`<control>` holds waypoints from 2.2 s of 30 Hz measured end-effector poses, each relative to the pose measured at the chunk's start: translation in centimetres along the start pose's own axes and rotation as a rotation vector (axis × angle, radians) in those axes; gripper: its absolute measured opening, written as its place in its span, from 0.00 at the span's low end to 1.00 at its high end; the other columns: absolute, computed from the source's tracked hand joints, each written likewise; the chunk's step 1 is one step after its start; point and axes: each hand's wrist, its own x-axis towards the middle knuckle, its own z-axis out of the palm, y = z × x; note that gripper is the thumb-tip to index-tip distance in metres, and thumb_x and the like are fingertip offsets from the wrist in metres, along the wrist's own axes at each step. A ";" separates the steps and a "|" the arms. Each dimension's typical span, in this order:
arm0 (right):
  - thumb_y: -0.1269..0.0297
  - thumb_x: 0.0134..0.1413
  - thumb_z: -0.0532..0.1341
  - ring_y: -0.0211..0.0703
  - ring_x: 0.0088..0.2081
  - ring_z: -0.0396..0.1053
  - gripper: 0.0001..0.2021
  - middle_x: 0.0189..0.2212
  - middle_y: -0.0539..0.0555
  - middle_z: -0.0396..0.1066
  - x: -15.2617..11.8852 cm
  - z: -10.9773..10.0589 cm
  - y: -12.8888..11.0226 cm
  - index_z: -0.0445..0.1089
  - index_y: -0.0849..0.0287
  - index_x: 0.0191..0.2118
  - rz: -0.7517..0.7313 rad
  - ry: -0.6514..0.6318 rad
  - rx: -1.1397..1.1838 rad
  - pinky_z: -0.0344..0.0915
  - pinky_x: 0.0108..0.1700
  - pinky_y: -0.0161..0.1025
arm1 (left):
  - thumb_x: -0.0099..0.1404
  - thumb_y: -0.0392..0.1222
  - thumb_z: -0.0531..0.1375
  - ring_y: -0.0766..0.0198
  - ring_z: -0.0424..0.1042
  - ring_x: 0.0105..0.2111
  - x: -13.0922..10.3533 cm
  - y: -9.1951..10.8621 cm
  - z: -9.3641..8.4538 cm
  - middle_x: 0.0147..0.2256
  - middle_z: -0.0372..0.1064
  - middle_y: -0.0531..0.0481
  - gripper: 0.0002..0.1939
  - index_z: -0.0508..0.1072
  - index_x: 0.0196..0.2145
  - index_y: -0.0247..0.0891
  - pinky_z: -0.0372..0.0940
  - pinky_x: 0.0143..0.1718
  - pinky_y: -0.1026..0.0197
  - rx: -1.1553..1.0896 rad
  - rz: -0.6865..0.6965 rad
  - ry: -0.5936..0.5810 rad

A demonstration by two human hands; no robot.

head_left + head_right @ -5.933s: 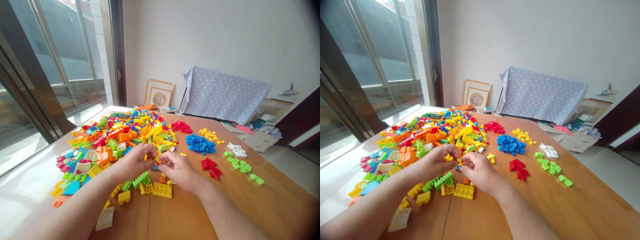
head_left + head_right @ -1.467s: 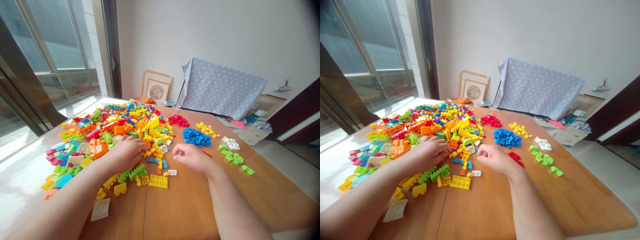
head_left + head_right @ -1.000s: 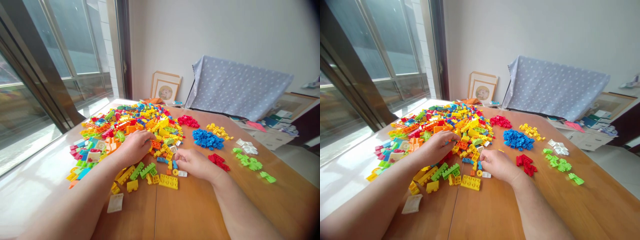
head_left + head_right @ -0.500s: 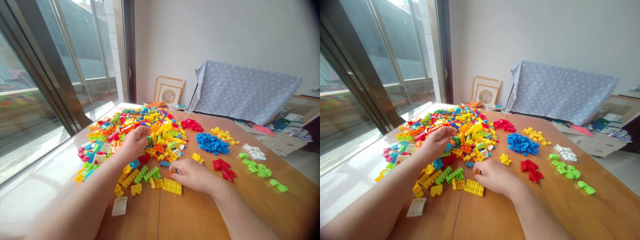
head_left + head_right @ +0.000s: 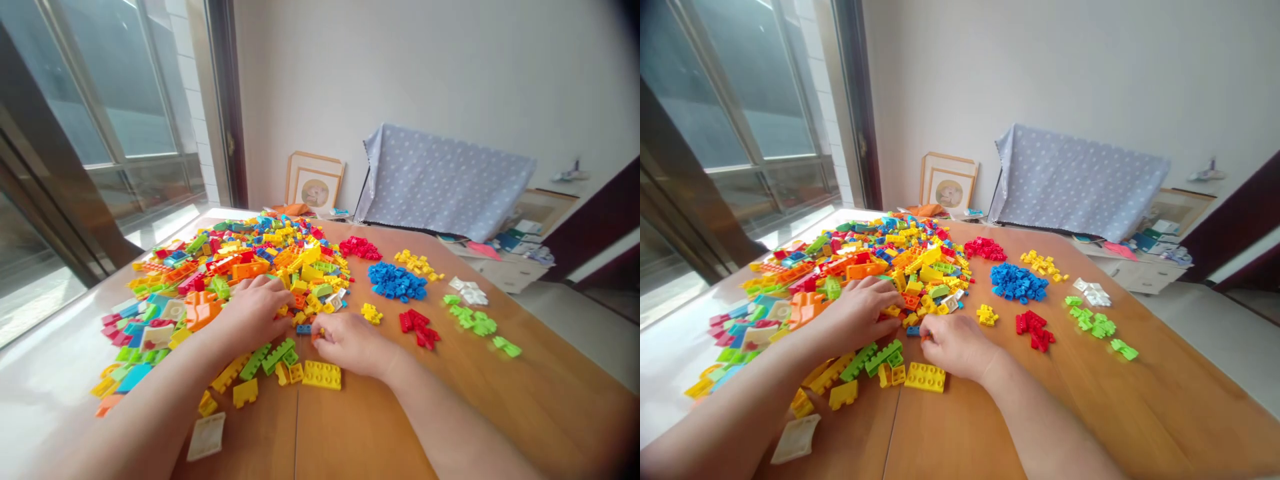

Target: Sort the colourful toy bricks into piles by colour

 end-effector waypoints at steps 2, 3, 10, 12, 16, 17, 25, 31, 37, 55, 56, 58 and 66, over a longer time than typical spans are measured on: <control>0.62 0.59 0.61 0.41 0.36 0.73 0.07 0.33 0.48 0.79 0.1 0.1 0.1 0.76 0.50 0.40 -0.010 0.003 -0.029 0.53 0.33 0.36 | 0.61 0.45 0.64 0.45 0.67 0.50 0.0 0.0 0.3 0.46 0.74 0.47 0.14 0.79 0.45 0.52 0.58 0.49 0.45 0.044 0.034 -0.018; 0.61 0.60 0.61 0.42 0.36 0.73 0.07 0.34 0.48 0.79 0.1 0.2 0.2 0.76 0.50 0.41 -0.009 0.007 -0.045 0.53 0.34 0.36 | 0.61 0.44 0.64 0.45 0.67 0.51 0.0 -0.1 0.5 0.47 0.74 0.47 0.16 0.78 0.47 0.54 0.58 0.50 0.44 0.059 0.046 -0.024; 0.60 0.61 0.61 0.42 0.37 0.74 0.08 0.35 0.48 0.80 0.4 0.5 0.4 0.77 0.49 0.43 0.016 -0.009 -0.092 0.54 0.35 0.36 | 0.66 0.42 0.57 0.47 0.67 0.46 0.2 -1.6 0.5 0.38 0.74 0.46 0.07 0.75 0.34 0.45 0.55 0.47 0.45 0.172 0.003 0.019; 0.60 0.62 0.60 0.42 0.38 0.74 0.09 0.35 0.48 0.80 0.4 0.5 0.3 0.77 0.49 0.43 0.025 -0.017 -0.092 0.53 0.35 0.36 | 0.66 0.42 0.56 0.48 0.67 0.45 0.1 -2.0 0.1 0.37 0.74 0.46 0.07 0.73 0.32 0.44 0.55 0.46 0.46 0.193 -0.020 0.035; 0.61 0.62 0.59 0.42 0.39 0.74 0.09 0.37 0.49 0.80 0.4 0.3 0.3 0.77 0.49 0.43 0.052 -0.014 -0.094 0.53 0.36 0.36 | 0.66 0.39 0.56 0.48 0.67 0.44 0.0 -2.5 -0.6 0.37 0.74 0.46 0.08 0.74 0.32 0.44 0.54 0.46 0.46 0.226 -0.096 0.080; 0.61 0.62 0.59 0.42 0.39 0.74 0.09 0.37 0.49 0.80 0.4 0.3 0.4 0.77 0.49 0.43 0.056 -0.013 -0.092 0.53 0.36 0.36 | 0.66 0.39 0.56 0.48 0.67 0.44 0.0 -2.6 -0.7 0.37 0.74 0.46 0.08 0.74 0.33 0.44 0.54 0.46 0.46 0.231 -0.116 0.091; 0.60 0.60 0.60 0.41 0.35 0.72 0.09 0.34 0.48 0.79 0.3 0.1 1.1 0.78 0.49 0.42 0.088 0.035 -0.048 0.52 0.34 0.36 | 0.66 0.35 0.54 0.46 0.66 0.47 0.0 -2.8 -0.8 0.41 0.75 0.44 0.12 0.77 0.39 0.45 0.55 0.45 0.46 0.259 -0.210 0.145; 0.59 0.60 0.59 0.41 0.30 0.70 0.11 0.28 0.48 0.77 0.5 -0.2 2.3 0.78 0.50 0.43 0.191 0.114 0.083 0.53 0.30 0.35 | 0.67 0.34 0.54 0.46 0.67 0.53 0.3 -1.3 0.0 0.44 0.77 0.44 0.15 0.78 0.45 0.46 0.54 0.54 0.42 0.181 -0.085 0.139; 0.58 0.62 0.56 0.40 0.26 0.68 0.13 0.25 0.47 0.74 1.3 0.4 4.3 0.77 0.50 0.45 0.239 0.233 0.200 0.54 0.28 0.34 | 0.68 0.38 0.57 0.45 0.63 0.61 0.6 0.2 0.9 0.50 0.77 0.48 0.11 0.79 0.41 0.47 0.42 0.65 0.37 0.094 0.099 0.072; 0.61 0.60 0.59 0.44 0.32 0.72 0.14 0.29 0.51 0.78 1.0 -1.1 6.6 0.78 0.52 0.47 0.213 0.274 0.207 0.61 0.35 0.35 | 0.71 0.44 0.55 0.57 0.75 0.44 1.5 -0.3 -1.8 0.44 0.77 0.47 0.11 0.74 0.45 0.42 0.69 0.46 0.55 -0.515 -0.137 0.260; 0.61 0.59 0.59 0.43 0.32 0.72 0.13 0.29 0.51 0.78 1.0 -1.2 6.7 0.78 0.52 0.46 0.217 0.269 0.214 0.62 0.35 0.34 | 0.71 0.44 0.55 0.58 0.75 0.45 1.6 -0.1 -2.2 0.45 0.77 0.47 0.11 0.74 0.46 0.42 0.69 0.47 0.55 -0.538 -0.143 0.264; 0.61 0.59 0.59 0.42 0.31 0.71 0.13 0.29 0.50 0.78 1.1 -1.3 7.0 0.78 0.52 0.46 0.244 0.273 0.227 0.61 0.34 0.34 | 0.70 0.45 0.57 0.57 0.76 0.46 2.0 0.0 -2.9 0.46 0.77 0.47 0.12 0.74 0.47 0.42 0.69 0.48 0.54 -0.595 -0.174 0.290; 0.62 0.60 0.56 0.42 0.30 0.71 0.13 0.29 0.49 0.76 0.8 -1.3 9.3 0.76 0.53 0.45 0.427 0.343 0.205 0.58 0.31 0.35 | 0.63 0.52 0.64 0.54 0.77 0.45 2.8 -1.5 -3.5 0.45 0.79 0.43 0.18 0.77 0.47 0.40 0.70 0.46 0.52 -0.861 -0.447 0.344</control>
